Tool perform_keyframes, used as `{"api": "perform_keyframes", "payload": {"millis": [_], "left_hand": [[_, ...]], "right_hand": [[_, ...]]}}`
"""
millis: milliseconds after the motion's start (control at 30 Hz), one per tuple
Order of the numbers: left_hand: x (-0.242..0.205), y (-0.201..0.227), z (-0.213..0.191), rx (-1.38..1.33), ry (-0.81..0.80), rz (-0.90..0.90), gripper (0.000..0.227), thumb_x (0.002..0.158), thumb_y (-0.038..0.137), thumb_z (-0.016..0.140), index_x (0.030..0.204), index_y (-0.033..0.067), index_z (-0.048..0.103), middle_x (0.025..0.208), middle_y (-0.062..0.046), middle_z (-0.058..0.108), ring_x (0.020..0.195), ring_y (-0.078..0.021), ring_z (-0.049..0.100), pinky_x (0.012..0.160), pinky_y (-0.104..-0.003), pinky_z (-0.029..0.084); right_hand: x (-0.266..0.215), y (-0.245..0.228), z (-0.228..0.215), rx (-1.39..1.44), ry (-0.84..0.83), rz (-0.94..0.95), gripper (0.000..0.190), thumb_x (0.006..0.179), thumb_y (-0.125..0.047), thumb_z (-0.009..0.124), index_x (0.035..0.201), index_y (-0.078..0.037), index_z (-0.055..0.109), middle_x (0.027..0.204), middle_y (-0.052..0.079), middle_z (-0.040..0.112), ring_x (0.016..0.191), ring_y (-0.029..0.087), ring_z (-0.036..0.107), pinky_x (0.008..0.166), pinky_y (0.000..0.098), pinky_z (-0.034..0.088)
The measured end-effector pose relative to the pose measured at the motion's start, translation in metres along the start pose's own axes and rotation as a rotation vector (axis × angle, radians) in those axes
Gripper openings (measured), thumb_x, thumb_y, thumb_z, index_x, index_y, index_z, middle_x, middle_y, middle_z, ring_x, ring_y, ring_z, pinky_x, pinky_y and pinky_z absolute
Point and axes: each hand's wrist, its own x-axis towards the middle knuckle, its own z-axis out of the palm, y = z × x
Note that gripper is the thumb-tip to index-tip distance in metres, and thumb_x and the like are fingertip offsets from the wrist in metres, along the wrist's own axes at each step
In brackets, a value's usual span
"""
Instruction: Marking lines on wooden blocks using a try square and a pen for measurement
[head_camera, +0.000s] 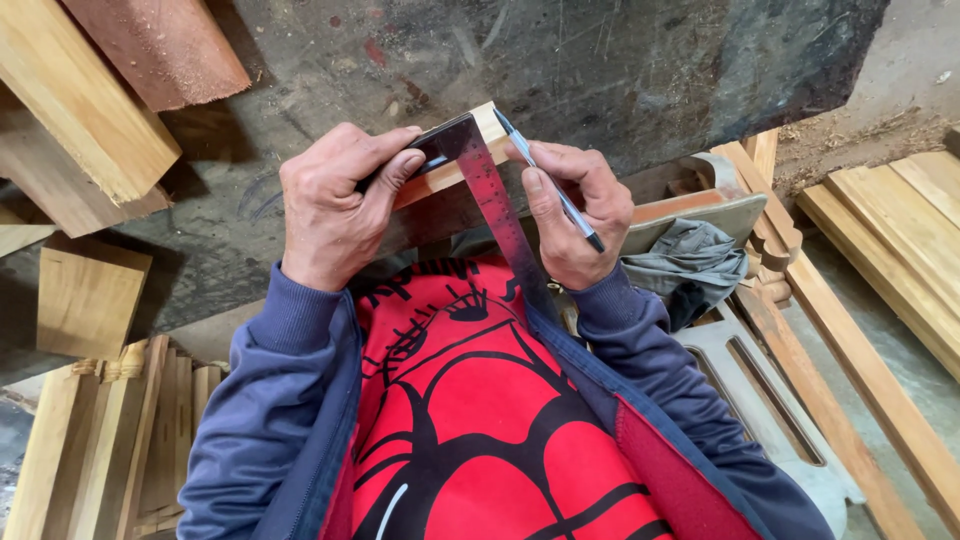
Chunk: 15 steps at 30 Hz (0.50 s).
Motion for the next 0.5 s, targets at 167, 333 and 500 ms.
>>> {"api": "perform_keyframes", "payload": {"millis": [167,333,500], "left_hand": [[0.0006,0.0012,0.0001,0.01,0.002,-0.004,0.009,0.09,0.01,0.065,0.097,0.0066,0.07,0.068,-0.014,0.055,0.06,-0.0283,0.058,0.054,-0.031,0.044],[-0.0003,0.0016,0.0007,0.021,0.016,0.001,0.008,0.09,0.009,0.066,0.097,0.0062,0.07,0.067,-0.014,0.054,0.06,-0.028,0.058,0.054,-0.031,0.044],[-0.0004,0.0002,0.0017,0.017,0.022,-0.007,0.008,0.09,0.009,0.066,0.096,0.0072,0.07,0.068,-0.013,0.055,0.06,-0.0279,0.058,0.053,-0.031,0.044]], "right_hand": [[0.0014,-0.0004,-0.0009,-0.013,-0.007,-0.012,0.009,0.083,0.008,0.058,0.087,0.016,0.056,0.083,0.029,0.062,0.086,0.039,0.063,0.068,0.0423,0.055],[0.0015,-0.0009,-0.0017,-0.025,-0.029,-0.017,0.01,0.083,0.007,0.058,0.087,0.016,0.056,0.083,0.028,0.062,0.087,0.038,0.063,0.068,0.0423,0.055],[0.0017,0.0018,-0.0032,-0.024,-0.033,-0.036,0.01,0.083,0.008,0.057,0.087,0.016,0.056,0.083,0.029,0.062,0.087,0.039,0.063,0.068,0.0429,0.055]]}}
